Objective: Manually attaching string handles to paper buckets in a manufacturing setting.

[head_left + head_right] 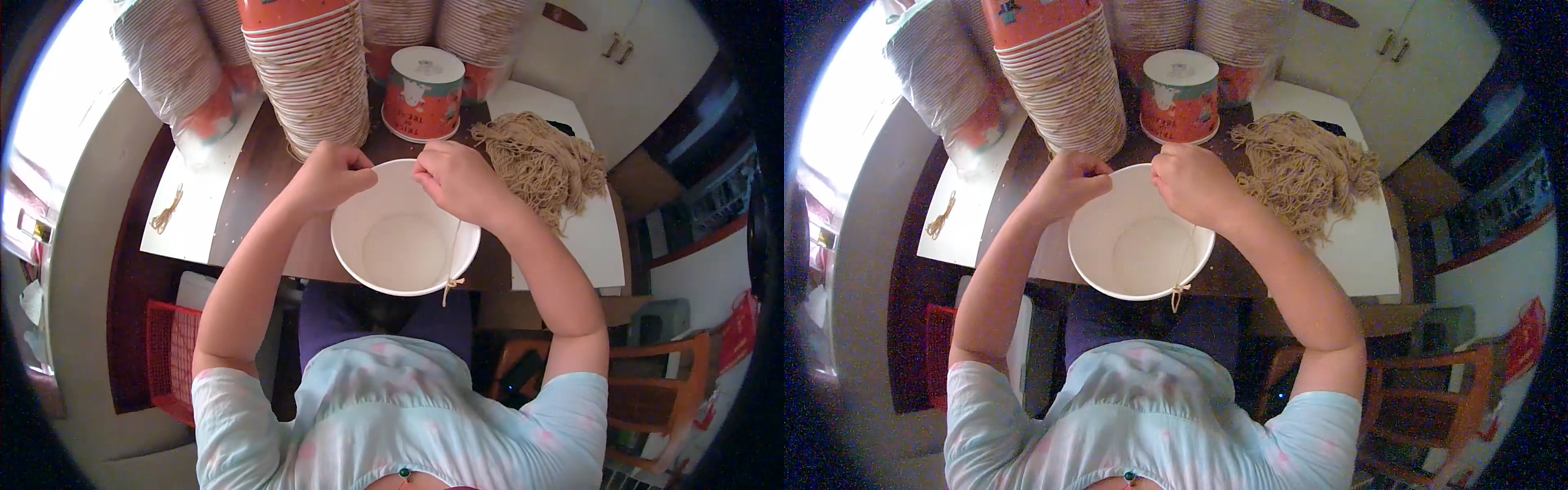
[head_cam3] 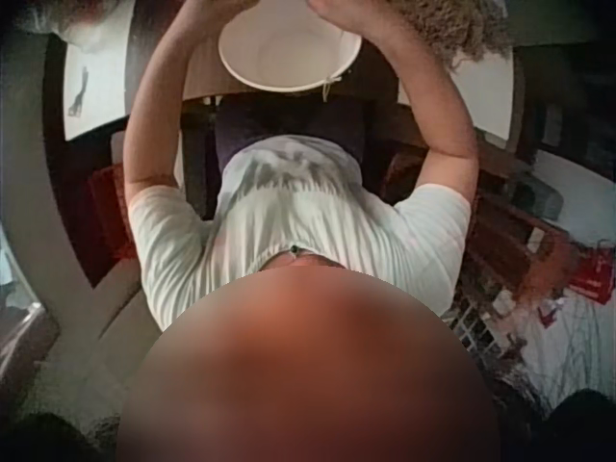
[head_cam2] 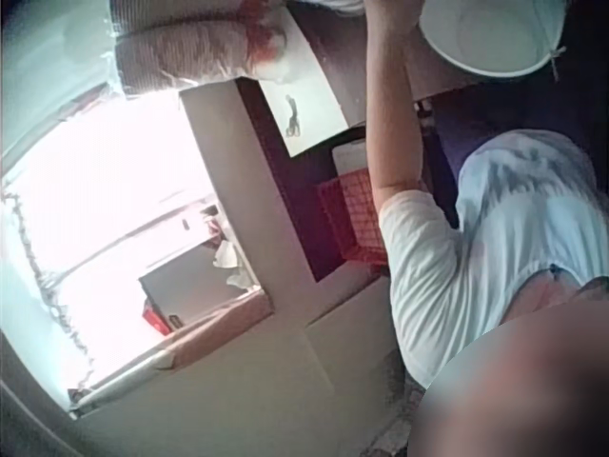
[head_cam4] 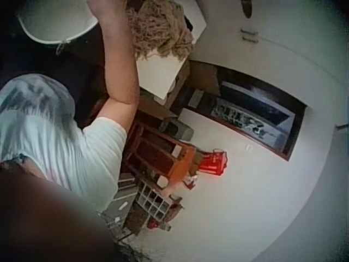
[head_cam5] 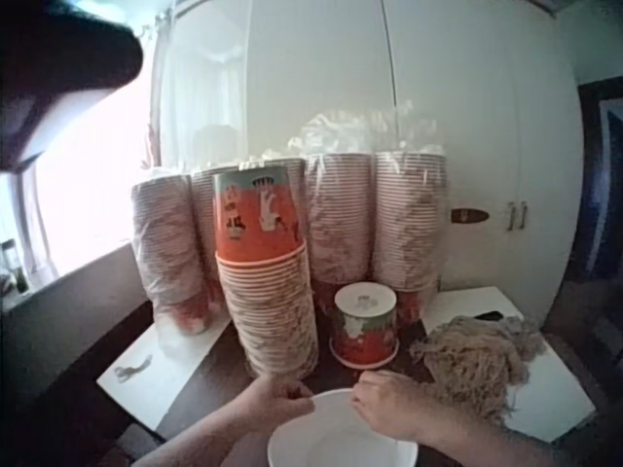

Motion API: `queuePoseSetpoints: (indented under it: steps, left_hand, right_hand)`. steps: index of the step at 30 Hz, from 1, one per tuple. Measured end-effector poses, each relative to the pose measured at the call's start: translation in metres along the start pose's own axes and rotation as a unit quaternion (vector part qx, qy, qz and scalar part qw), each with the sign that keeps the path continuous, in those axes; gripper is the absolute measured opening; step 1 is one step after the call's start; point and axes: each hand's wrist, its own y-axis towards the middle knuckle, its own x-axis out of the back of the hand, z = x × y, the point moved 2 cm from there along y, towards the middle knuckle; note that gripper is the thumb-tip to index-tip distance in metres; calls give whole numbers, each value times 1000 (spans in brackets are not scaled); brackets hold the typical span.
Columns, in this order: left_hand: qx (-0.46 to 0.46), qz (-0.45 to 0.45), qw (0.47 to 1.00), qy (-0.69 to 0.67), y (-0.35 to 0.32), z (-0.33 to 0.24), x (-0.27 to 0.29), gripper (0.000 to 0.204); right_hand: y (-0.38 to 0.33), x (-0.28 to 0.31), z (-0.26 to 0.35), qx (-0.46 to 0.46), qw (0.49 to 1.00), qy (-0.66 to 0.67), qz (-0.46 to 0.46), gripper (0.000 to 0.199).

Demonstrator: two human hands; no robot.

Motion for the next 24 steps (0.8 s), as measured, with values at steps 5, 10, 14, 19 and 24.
queuePoseSetpoints:
  steps: [5,10,14,19,24]
  left_hand:
    - [40,-17,996,74,-3,-17,-2,23]
    - [-13,-23,985,172,-19,-21,-12,37]
    - [27,43,996,68,-34,-2,-17,35]
    - [111,-43,967,-224,-64,-3,-29,31]
    - [111,-52,942,-312,-67,5,-27,29]
  right_hand:
    - [2,1,3,4,1000,5,13,13]
    - [4,-1,2,7,1000,0,26,13]
    - [6,-2,4,33,999,-1,-26,12]
    - [-1,6,36,-34,996,83,-21,12]
    - [-4,-14,40,-176,966,179,70,12]
